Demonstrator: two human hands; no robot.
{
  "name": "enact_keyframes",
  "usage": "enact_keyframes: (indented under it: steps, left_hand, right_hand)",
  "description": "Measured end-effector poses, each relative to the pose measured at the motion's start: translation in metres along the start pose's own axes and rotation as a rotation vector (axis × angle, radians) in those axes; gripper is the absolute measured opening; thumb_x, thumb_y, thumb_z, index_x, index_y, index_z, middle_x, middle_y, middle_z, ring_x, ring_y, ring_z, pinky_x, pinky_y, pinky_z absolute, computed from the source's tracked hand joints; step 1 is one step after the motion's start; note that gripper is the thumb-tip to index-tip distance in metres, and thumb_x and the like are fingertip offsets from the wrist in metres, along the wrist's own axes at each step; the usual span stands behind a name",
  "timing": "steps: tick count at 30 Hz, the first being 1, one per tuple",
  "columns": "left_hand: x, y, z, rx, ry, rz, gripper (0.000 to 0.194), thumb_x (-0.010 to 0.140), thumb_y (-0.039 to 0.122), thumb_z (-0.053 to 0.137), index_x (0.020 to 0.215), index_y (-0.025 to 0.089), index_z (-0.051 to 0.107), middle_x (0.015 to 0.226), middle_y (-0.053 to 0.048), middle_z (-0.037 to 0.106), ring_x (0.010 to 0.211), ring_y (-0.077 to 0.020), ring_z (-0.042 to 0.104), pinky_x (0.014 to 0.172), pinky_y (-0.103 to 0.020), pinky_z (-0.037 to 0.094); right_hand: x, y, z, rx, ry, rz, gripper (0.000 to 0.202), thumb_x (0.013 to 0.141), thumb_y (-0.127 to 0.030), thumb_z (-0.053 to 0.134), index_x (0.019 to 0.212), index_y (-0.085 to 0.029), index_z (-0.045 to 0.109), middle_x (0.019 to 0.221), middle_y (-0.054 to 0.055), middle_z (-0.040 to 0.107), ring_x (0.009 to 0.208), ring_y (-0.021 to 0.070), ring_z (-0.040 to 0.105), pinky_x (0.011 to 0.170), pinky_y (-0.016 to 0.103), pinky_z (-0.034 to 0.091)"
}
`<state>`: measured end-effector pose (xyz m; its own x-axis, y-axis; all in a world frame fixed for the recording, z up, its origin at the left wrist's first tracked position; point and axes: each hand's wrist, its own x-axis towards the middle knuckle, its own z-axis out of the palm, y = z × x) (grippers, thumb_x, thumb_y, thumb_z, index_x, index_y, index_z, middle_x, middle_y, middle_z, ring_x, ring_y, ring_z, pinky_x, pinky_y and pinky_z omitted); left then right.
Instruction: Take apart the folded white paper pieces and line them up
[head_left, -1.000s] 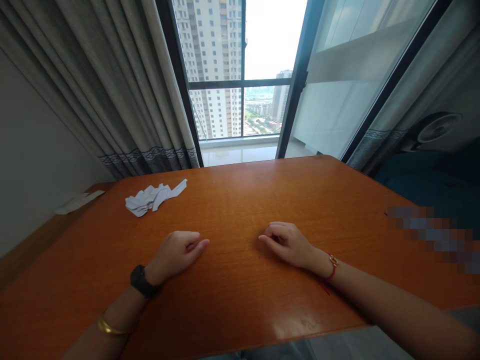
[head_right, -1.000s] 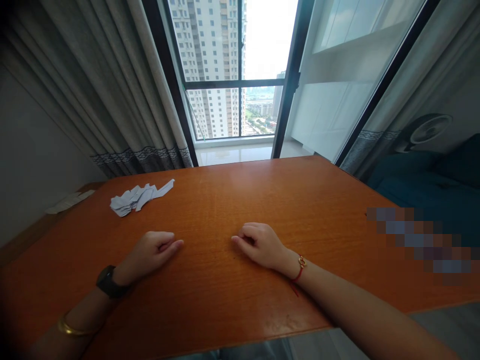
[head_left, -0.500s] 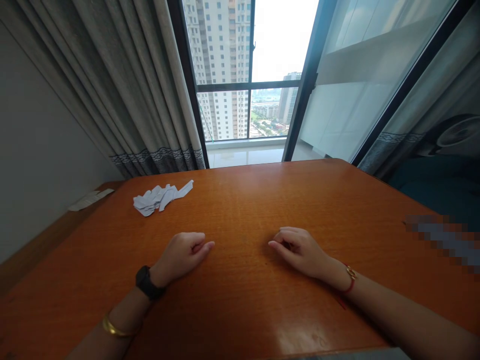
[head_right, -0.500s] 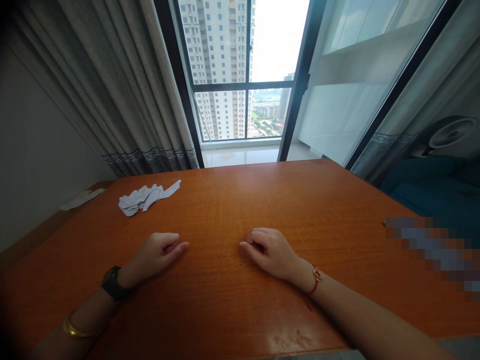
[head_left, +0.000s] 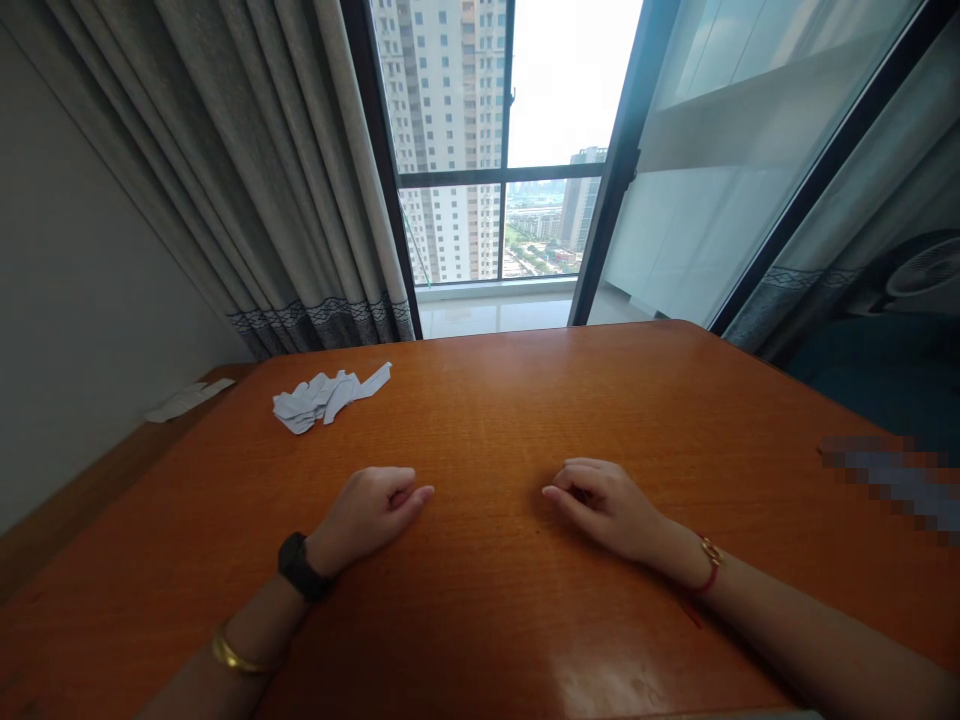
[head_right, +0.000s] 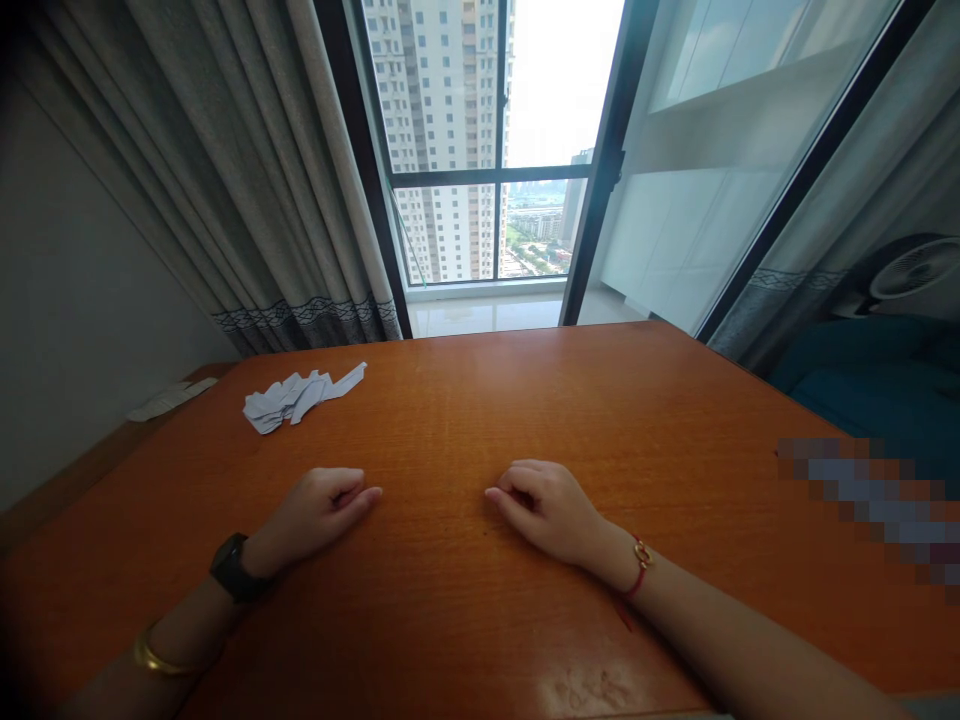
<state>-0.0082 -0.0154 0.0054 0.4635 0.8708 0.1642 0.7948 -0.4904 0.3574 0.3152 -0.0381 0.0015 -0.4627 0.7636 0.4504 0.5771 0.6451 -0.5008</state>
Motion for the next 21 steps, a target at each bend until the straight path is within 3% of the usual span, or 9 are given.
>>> enact_keyframes:
  steps: [21]
  left_hand:
    - [0.0011, 0.0027, -0.0026, 0.004, -0.020, -0.004, 0.044, 0.091, 0.042, 0.042, 0.057, 0.019, 0.028, 0.053, 0.005, 0.035, 0.050, -0.0100, 0.033, 0.052, -0.026, 0.020]
  right_hand:
    - [0.0005, -0.0010, -0.0010, -0.017, -0.023, 0.010, 0.030, 0.093, -0.031, 0.049, 0.067, -0.018, 0.056, 0.062, 0.001, 0.056, 0.056, 0.0114, 0.048, 0.056, 0.024, 0.036]
